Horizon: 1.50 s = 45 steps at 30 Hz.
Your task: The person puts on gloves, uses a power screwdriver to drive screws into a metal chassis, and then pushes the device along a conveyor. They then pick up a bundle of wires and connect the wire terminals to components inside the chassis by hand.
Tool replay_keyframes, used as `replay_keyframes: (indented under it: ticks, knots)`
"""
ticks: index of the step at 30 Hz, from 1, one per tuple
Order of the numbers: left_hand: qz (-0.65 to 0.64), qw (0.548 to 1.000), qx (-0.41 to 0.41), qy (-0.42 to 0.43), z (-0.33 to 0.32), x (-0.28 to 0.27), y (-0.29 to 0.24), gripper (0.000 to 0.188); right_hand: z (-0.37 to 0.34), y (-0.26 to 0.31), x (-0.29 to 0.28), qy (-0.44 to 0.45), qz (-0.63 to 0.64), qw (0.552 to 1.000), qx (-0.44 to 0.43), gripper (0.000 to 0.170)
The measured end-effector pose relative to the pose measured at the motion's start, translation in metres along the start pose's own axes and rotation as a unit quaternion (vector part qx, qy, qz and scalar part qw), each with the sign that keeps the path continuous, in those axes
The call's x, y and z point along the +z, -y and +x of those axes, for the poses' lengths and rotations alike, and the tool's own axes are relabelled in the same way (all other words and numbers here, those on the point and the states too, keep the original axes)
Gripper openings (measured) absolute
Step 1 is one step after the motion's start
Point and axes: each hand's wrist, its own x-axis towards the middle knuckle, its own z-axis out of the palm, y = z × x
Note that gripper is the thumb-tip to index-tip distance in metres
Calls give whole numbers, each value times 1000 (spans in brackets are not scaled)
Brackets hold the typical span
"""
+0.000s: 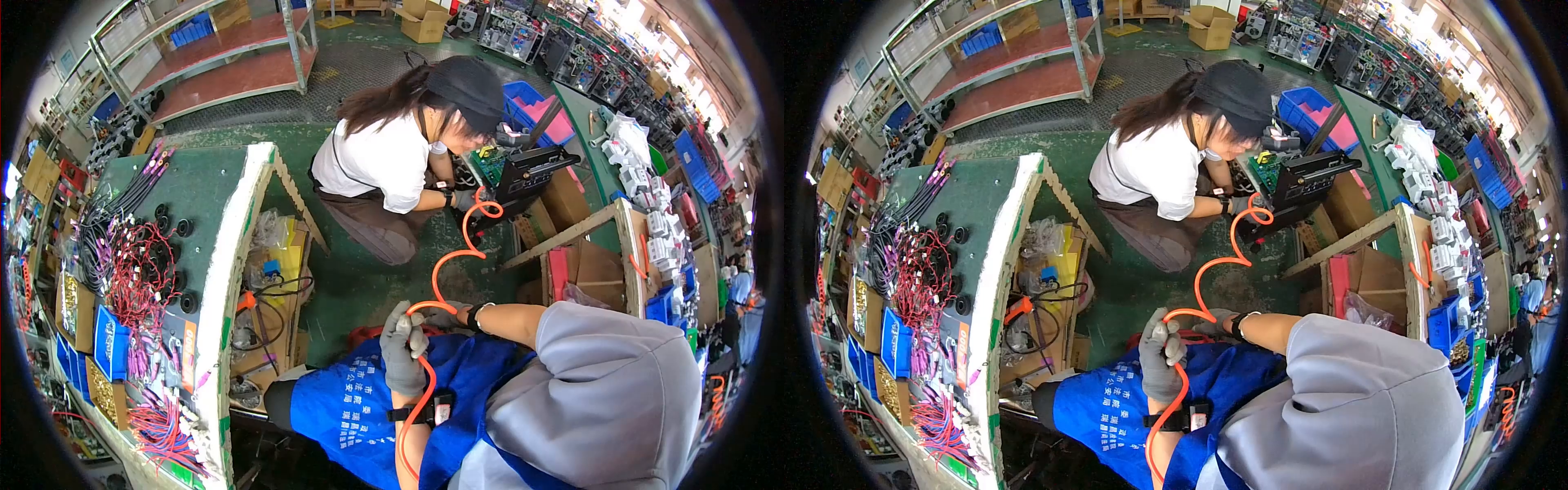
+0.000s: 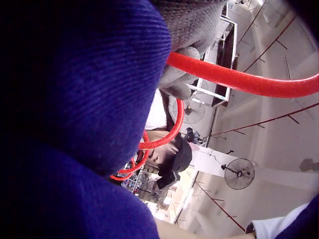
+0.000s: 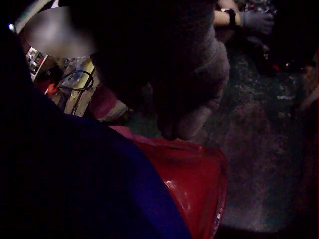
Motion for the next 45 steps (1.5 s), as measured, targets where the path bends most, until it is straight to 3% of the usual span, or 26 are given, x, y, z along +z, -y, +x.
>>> replay_keyframes:
  ticks: [20, 26, 28, 30, 31, 32, 33, 35, 37, 38, 39, 40, 41, 42, 43, 44, 45]
  knots:
    - [-40, 999, 4, 5, -3, 0, -3, 31, 3, 1, 3, -9, 12, 1000, -18, 56]
    - [-43, 999, 21, 14, -12, 8, -10, 34, 4, -10, 2, -69, 71, 995, -10, 56]
    - [-35, 999, 30, 4, -24, 18, -22, 37, 11, -13, 0, -124, 159, 979, -8, 56]
    - [17, 998, 64, 4, -48, 18, -39, 41, 20, -10, -7, -156, 353, 922, 18, 56]
    - [37, 994, 99, -4, -63, 20, -49, 41, 29, -2, -20, -94, 593, 794, 94, 51]
    - [45, 991, 124, 23, -75, 13, -59, 42, 37, 9, -34, -85, 780, 589, 195, 47]
    - [53, 986, 150, 49, -89, 4, -68, 43, 35, 33, -57, -61, 788, 580, 197, 42]
    - [109, 972, 208, -27, -120, -9, -78, 42, 41, 70, -67, -40, 823, 542, 165, 34]
    - [189, 933, 240, -192, -164, -34, -74, 48, 63, 88, -60, -47, 871, 481, 91, 28]
    - [227, 901, 255, -269, -184, -45, -72, 51, 66, 93, -54, -37, 877, 476, 55, 24]
    - [262, 861, 266, -345, -189, -35, -76, 54, 69, 97, -47, -38, 885, 459, 70, 24]
    - [484, 735, 365, -305, -189, -22, -70, 37, 73, 102, -40, -39, 892, 442, 86, 23]
    - [541, 674, 429, -262, -190, -18, -72, 33, 76, 106, -36, -42, 898, 425, 103, 23]
    - [379, 795, 387, -273, -197, -18, -69, 33, 65, 116, -40, -37, 909, 401, 109, 24]
    - [200, 881, 329, -273, -210, -25, -65, 35, 63, 110, -37, 0, 910, 404, 89, 25]
    - [50, 954, 257, -145, -211, -43, -74, 45, 58, 101, -32, 36, 910, 406, 67, 26]
    - [19, 954, 253, -158, -214, -57, -76, 50, 55, 91, -29, 74, 909, 408, 44, 26]
